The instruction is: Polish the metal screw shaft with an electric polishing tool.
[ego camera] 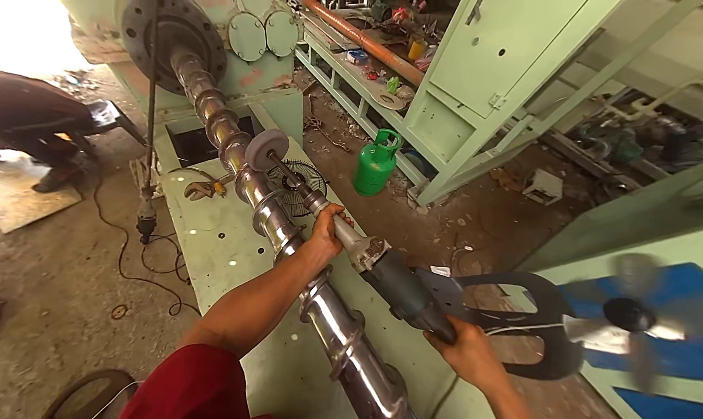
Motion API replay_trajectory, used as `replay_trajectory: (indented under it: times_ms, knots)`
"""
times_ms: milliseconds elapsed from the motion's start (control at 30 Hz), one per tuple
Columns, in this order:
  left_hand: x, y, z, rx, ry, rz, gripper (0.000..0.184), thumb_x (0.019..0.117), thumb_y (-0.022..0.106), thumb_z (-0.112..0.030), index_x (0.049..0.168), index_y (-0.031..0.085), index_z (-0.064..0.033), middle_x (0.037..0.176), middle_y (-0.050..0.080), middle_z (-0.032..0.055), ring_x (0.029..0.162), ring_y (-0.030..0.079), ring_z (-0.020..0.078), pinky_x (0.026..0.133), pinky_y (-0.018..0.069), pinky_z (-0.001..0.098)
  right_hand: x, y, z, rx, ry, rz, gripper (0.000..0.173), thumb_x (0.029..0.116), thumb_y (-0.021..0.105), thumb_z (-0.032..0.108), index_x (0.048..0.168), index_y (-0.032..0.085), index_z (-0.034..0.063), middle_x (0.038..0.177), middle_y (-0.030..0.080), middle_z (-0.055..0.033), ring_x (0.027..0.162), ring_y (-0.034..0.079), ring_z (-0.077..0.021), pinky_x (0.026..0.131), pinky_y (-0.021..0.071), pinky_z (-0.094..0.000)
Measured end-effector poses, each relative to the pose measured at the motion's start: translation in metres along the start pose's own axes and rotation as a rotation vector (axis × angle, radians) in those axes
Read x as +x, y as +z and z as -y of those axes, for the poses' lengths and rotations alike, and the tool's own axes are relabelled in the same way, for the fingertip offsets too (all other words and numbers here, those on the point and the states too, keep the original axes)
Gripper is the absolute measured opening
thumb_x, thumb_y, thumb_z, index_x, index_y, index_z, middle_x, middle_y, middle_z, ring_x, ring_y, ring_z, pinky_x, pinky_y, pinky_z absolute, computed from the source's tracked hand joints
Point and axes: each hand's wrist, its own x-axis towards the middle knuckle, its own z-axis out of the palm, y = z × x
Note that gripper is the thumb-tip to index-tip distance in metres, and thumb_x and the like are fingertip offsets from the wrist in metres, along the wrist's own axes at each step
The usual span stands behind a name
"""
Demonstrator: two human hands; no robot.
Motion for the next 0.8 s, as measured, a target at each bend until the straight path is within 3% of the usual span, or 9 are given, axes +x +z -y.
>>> replay_trajectory:
  times_ms: [267, 567, 800]
  knots:
    - [-0.027, -0.008, -0.003, -0.137, 0.069, 0.092, 0.012, 0.0917, 0.058, -0.014, 0.081, 0.052, -0.0162, 0.065, 0.051, -0.0008, 0.057, 0.056, 0.0133, 0.063, 0.0538, 0.0309, -0.015, -0.018, 0.009, -0.142, -0.091, -0.094, 0.039, 0.0808, 0.075, 0.042, 0.106, 0.077, 0.0119, 0.076, 0.072, -0.0136, 0.073, 0.072, -0.0362, 0.066, 0.0553, -0.0634]
    - [-0.046, -0.015, -0.004, -0.252, 0.123, 0.092, 0.010, 0.0931, 0.057, -0.016, 0.083, 0.055, -0.0159, 0.066, 0.052, -0.0005, 0.058, 0.057, 0.0135, 0.063, 0.0554, 0.0309, -0.031, -0.036, 0.022, -0.276, -0.198, -0.226, 0.030, 0.0753, 0.074, 0.034, 0.094, 0.073, 0.0106, 0.064, 0.066, -0.0121, 0.060, 0.069, -0.0371, 0.052, 0.0511, -0.0600]
    - [-0.051, -0.025, -0.004, -0.305, 0.134, 0.134, 0.013, 0.0938, 0.055, -0.017, 0.081, 0.054, -0.0152, 0.064, 0.052, -0.0002, 0.057, 0.058, 0.0145, 0.065, 0.0559, 0.0325, -0.035, -0.038, 0.025, -0.318, -0.249, -0.268, 0.028, 0.0737, 0.072, 0.034, 0.090, 0.072, 0.0106, 0.061, 0.063, -0.0105, 0.057, 0.067, -0.0353, 0.049, 0.0496, -0.0569]
